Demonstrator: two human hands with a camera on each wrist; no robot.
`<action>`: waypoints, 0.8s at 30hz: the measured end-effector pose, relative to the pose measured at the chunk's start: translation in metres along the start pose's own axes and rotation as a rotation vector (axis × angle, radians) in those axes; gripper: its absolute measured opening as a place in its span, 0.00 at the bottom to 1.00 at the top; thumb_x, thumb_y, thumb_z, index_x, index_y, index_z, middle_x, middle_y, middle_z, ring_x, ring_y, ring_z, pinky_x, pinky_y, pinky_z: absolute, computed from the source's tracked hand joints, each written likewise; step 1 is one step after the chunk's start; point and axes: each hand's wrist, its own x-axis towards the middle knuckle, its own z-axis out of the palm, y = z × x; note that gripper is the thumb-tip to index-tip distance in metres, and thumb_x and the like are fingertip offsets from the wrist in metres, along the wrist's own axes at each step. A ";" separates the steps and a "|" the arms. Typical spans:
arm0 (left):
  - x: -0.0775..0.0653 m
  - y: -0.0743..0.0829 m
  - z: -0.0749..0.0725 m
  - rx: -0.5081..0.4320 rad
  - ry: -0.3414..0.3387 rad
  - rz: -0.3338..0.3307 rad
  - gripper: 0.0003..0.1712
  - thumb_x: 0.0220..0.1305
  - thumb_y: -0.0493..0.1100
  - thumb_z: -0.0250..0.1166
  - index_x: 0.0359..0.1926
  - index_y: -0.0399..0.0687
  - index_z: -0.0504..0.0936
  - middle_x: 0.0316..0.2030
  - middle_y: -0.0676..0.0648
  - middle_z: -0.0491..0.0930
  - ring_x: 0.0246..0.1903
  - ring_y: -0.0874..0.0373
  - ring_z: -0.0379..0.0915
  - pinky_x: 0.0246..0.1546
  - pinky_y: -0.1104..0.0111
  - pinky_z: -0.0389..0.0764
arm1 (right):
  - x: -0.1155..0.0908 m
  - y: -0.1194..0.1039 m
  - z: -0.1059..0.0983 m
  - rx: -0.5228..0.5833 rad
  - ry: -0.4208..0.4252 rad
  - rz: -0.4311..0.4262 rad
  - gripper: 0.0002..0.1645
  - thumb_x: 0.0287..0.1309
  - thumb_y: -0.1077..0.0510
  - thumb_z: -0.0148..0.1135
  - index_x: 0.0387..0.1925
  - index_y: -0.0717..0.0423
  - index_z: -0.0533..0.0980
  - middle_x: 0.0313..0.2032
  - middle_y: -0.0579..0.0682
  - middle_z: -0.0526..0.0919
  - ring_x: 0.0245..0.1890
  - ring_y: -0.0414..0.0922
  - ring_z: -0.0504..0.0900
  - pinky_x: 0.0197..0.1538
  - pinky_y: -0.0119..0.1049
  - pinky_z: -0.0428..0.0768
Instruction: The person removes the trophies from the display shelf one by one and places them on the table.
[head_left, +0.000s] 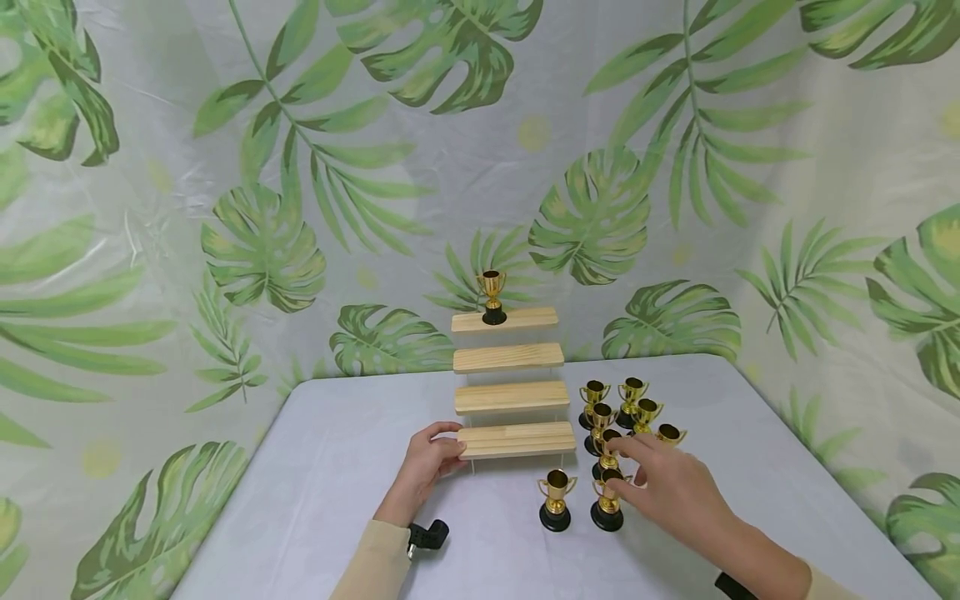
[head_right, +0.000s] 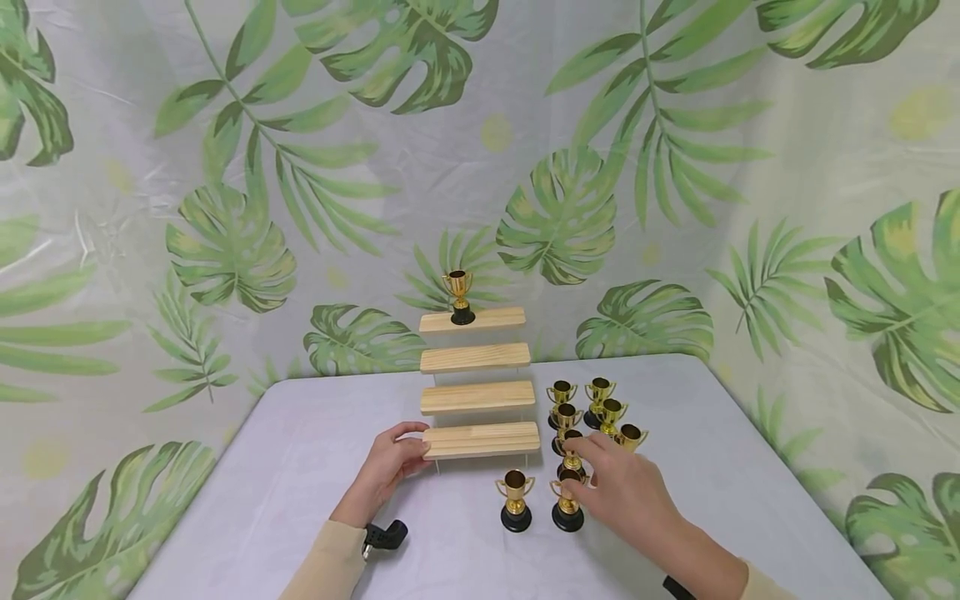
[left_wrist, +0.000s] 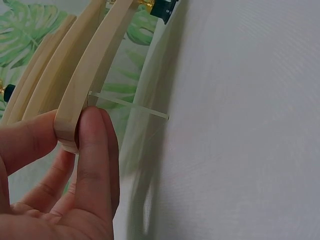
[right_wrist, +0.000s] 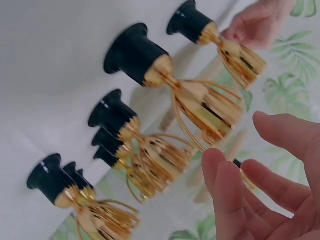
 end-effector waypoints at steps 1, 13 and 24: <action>0.000 0.000 0.000 -0.001 0.000 -0.001 0.25 0.59 0.30 0.68 0.59 0.33 0.76 0.36 0.41 0.84 0.33 0.54 0.83 0.37 0.63 0.86 | 0.001 0.000 -0.002 -0.003 0.005 -0.010 0.27 0.43 0.51 0.83 0.48 0.44 0.82 0.38 0.39 0.82 0.22 0.25 0.71 0.17 0.25 0.66; 0.000 0.000 0.001 -0.007 -0.008 0.000 0.26 0.59 0.30 0.68 0.59 0.31 0.75 0.36 0.39 0.84 0.34 0.54 0.83 0.37 0.63 0.86 | 0.021 -0.004 -0.018 -0.006 0.066 -0.070 0.27 0.45 0.53 0.82 0.49 0.45 0.82 0.36 0.39 0.80 0.22 0.30 0.73 0.18 0.25 0.68; 0.000 -0.001 0.000 -0.010 0.001 -0.004 0.25 0.59 0.30 0.68 0.58 0.32 0.76 0.36 0.40 0.84 0.34 0.53 0.83 0.35 0.64 0.86 | 0.045 -0.006 -0.018 0.065 0.081 -0.055 0.25 0.47 0.54 0.81 0.49 0.47 0.82 0.39 0.41 0.83 0.22 0.27 0.75 0.20 0.27 0.72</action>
